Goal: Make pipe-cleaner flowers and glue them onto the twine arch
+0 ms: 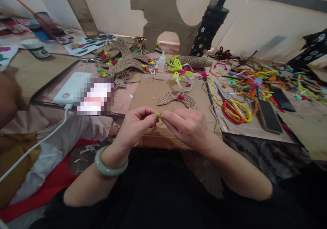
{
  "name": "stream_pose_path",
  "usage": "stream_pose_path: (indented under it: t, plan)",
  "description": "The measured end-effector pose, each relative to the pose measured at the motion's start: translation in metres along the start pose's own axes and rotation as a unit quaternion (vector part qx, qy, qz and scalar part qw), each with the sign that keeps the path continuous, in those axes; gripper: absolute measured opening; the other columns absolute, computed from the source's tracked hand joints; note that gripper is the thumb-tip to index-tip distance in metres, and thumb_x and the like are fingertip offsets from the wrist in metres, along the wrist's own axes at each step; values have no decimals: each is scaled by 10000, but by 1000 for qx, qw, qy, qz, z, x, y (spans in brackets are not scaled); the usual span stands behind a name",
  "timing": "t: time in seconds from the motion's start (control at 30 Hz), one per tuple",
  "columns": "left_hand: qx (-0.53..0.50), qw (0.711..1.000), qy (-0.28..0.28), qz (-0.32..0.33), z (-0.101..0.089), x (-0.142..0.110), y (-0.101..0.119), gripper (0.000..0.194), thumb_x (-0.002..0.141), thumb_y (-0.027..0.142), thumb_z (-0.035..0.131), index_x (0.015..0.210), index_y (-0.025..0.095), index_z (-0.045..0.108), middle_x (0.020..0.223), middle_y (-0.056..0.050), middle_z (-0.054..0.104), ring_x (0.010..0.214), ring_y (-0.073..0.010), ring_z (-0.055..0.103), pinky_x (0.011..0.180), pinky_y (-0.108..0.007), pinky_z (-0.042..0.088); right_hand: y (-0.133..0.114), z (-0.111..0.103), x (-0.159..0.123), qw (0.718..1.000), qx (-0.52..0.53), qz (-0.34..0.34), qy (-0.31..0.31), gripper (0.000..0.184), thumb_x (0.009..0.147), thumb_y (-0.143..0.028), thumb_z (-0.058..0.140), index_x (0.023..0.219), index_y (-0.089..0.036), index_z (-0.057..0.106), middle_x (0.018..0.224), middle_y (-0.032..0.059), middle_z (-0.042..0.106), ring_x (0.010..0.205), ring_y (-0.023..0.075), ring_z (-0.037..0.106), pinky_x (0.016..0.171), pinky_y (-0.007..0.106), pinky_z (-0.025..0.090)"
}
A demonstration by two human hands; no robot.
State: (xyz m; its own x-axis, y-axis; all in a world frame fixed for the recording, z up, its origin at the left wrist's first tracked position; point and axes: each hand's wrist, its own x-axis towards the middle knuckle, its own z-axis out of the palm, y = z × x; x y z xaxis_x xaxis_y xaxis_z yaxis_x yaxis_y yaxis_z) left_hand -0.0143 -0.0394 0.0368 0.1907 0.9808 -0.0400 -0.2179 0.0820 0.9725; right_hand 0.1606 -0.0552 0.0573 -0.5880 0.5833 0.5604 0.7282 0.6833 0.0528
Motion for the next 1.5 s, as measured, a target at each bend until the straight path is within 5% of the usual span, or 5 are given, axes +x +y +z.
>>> stream_pose_path:
  t: [0.4,0.87,1.03,1.27,1.5]
  plan:
    - [212,971,-85,67,-6,-7,5,94,744,238,627,680,173,649,588,3,608,521,-109,510,487,-223,386,0,-11,5,970,203,98,-94,184,829,-177,492,732,-150,646,547,-26,552,481,76,431,501,235,281]
    - [346,848,-91,391,-11,-18,9,109,764,124,640,785,228,667,722,-19,699,630,-136,623,591,-240,487,-7,2,0,600,695,358,-169,126,738,-283,576,700,-169,537,450,-111,365,372,32,229,351,179,161]
    - [228,939,-52,252,-7,-17,-1,62,764,143,657,744,202,660,689,-3,676,625,-116,600,599,-224,471,-11,0,2,653,660,344,-141,156,794,-298,555,713,-168,530,485,-86,444,373,33,304,351,165,234]
    - [-42,998,-35,-13,-3,-13,-3,96,674,209,730,627,177,652,521,25,591,483,-81,513,497,-194,416,1,-5,-11,952,286,111,14,180,925,-159,452,991,-184,618,939,57,701,832,125,650,681,229,500]
    - [-126,983,-82,-105,3,-15,-2,174,641,243,772,605,146,632,513,23,580,476,-56,486,482,-155,383,6,-3,-15,986,101,-112,75,172,936,-164,448,990,-169,611,962,68,717,744,130,652,642,245,497]
